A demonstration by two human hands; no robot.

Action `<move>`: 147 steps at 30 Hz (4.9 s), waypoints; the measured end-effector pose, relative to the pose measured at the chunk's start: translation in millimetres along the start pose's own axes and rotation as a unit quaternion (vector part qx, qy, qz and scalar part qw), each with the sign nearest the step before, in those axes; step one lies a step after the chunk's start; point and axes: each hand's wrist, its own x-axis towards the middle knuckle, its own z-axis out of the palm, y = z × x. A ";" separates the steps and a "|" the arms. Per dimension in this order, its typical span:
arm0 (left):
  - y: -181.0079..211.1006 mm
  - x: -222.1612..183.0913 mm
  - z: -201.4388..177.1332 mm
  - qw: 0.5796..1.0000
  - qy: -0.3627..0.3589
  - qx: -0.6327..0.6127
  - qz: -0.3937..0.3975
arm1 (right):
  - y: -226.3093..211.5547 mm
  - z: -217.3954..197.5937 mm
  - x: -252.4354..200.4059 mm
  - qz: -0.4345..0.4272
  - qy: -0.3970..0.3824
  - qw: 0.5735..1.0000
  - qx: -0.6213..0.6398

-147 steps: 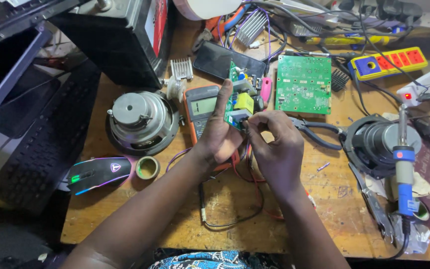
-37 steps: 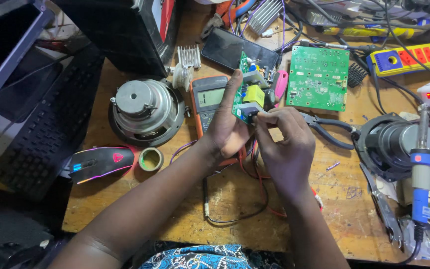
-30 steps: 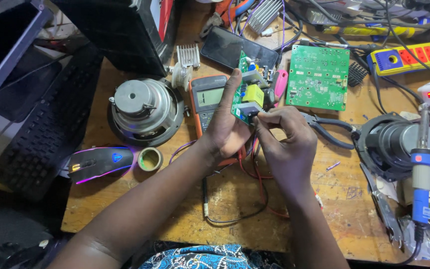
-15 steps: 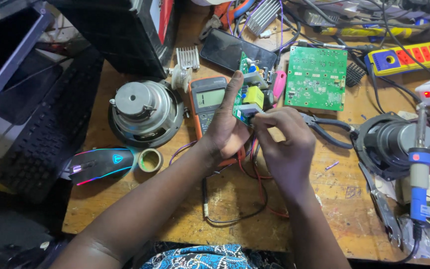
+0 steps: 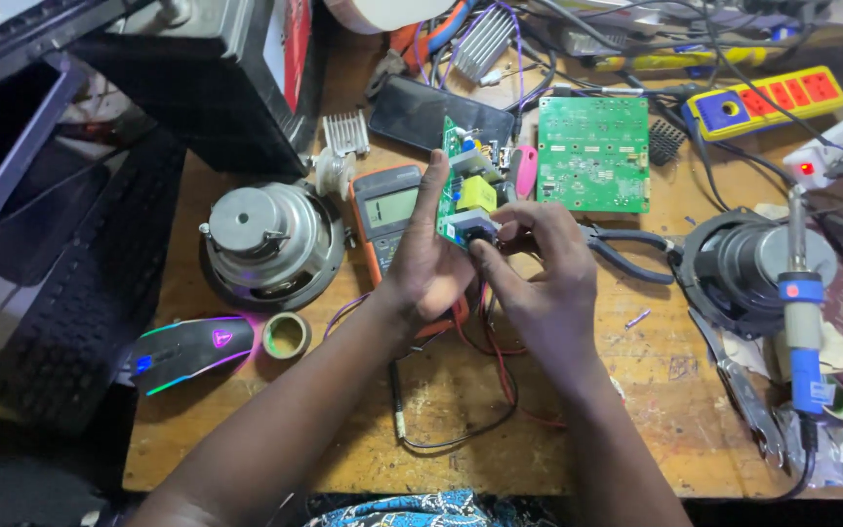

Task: Repairing a circuit board using a multimeter, screwdriver, and soldering iron on a workbench

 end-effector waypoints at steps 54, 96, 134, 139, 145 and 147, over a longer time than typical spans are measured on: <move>6.7 -9.0 2.1 0.899 -0.055 0.346 0.263 | 19.7 -6.8 3.6 0.318 0.040 0.863 0.391; 39.8 -48.4 58.9 0.646 -0.087 0.715 0.254 | 59.0 -19.9 2.7 0.372 0.069 0.841 0.387; -0.7 -26.7 29.7 0.971 -0.009 0.234 0.051 | 22.1 -44.3 13.4 0.068 -0.057 0.987 0.137; -3.0 -26.6 30.5 0.972 -0.008 0.230 0.051 | 16.9 -42.3 12.6 0.073 -0.056 0.988 0.128; -4.8 -27.9 29.5 0.978 -0.017 0.202 0.047 | 25.6 -38.8 9.3 0.086 -0.048 0.984 0.149; -3.2 -30.4 33.2 0.978 -0.027 0.200 0.054 | 24.0 -37.8 9.3 0.100 -0.040 0.982 0.157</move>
